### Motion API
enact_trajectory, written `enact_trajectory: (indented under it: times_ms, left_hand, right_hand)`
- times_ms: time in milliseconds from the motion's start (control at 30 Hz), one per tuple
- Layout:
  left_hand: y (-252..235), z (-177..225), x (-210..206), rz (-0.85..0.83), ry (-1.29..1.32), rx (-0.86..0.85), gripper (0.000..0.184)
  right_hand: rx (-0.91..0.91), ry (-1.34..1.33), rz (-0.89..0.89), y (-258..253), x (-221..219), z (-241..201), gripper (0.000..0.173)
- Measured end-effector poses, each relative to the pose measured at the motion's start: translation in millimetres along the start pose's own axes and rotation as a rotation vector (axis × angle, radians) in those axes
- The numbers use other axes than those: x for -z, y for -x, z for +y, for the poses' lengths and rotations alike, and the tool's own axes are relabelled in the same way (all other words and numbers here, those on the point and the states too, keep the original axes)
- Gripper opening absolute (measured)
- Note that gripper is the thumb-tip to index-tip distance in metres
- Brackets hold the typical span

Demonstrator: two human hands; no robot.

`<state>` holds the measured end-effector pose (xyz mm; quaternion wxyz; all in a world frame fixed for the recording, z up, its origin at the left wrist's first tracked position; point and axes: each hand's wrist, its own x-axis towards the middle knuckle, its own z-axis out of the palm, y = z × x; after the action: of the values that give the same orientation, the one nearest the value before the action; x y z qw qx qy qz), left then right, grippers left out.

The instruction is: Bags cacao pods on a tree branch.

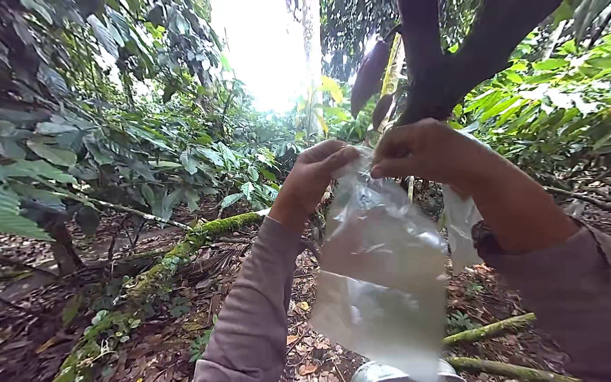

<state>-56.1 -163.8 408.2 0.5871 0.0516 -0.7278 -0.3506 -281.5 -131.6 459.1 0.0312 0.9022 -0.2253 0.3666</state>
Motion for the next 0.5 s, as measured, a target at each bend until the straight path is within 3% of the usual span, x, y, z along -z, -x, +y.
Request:
enact_trajectory:
  times_ms: [100, 200, 300, 400, 500]
  left_hand:
    - [-2.6, 0.0, 14.9, -0.029, 0.088, -0.014, 0.020]
    - [-3.9, -5.1, 33.4, -0.148, 0.123, 0.002, 0.022]
    - [-10.3, -7.8, 48.0, -0.219, 0.036, 0.059, 0.021]
    - [-22.2, -2.2, 53.7, -0.234, -0.096, 0.153, 0.018]
    - [-33.8, 13.4, 52.4, -0.211, -0.289, 0.155, 0.018]
  right_hand:
    - [0.073, -0.045, 0.019, 0.0, 4.0, 5.8, 0.013]
    - [0.109, -0.330, 0.089, -1.6, 4.4, 7.4, 0.014]
    - [0.177, -0.494, 0.010, -7.0, 3.8, 7.7, 0.010]
    - [0.084, -0.440, -0.078, -12.8, 2.8, 3.6, 0.008]
    - [-0.085, -0.254, -0.033, -17.4, 5.3, -7.3, 0.012]
